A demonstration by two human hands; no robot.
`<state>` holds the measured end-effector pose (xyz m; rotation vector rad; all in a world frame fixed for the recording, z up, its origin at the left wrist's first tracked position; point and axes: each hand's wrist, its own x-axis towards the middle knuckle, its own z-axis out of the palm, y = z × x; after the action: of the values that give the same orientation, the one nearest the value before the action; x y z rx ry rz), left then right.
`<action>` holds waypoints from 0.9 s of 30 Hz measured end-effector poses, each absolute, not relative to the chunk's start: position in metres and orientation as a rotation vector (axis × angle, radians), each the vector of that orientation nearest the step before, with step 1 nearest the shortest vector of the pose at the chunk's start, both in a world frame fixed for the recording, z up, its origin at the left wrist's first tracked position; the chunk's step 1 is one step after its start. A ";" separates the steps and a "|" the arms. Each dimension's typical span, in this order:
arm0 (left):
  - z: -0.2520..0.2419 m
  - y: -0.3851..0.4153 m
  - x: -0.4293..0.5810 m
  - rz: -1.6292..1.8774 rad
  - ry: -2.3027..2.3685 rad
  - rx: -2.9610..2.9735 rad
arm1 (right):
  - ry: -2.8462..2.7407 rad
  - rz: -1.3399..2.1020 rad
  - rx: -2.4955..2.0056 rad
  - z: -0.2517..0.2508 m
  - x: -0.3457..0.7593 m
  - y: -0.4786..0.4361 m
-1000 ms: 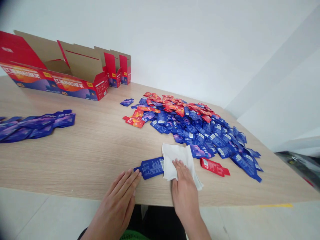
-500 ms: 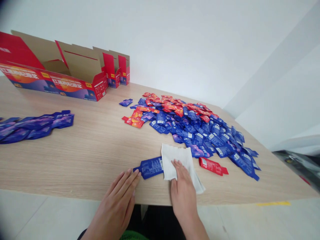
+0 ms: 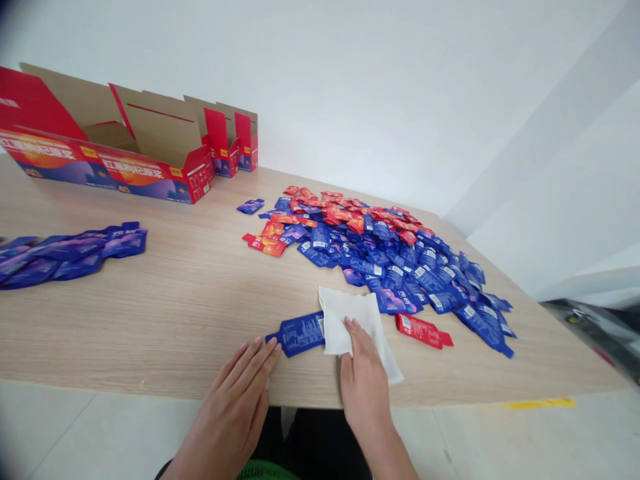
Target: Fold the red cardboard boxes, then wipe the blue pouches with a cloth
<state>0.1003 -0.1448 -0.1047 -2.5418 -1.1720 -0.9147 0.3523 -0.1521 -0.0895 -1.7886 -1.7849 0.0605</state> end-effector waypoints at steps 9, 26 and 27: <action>-0.096 -0.144 0.100 -0.880 -1.104 -2.520 | -2.119 0.146 -1.563 -0.084 0.298 -0.145; -0.102 -0.145 0.101 -0.843 -1.124 -2.491 | -1.895 -0.029 -1.912 -0.086 0.354 -0.130; -0.103 -0.145 0.101 -0.838 -1.124 -2.489 | -1.841 -0.044 -1.914 -0.085 0.360 -0.133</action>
<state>0.1011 -0.1452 -0.1033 -2.4888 -1.1236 -0.8380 0.3605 -0.1326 -0.0846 -1.9145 -1.8407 -0.0441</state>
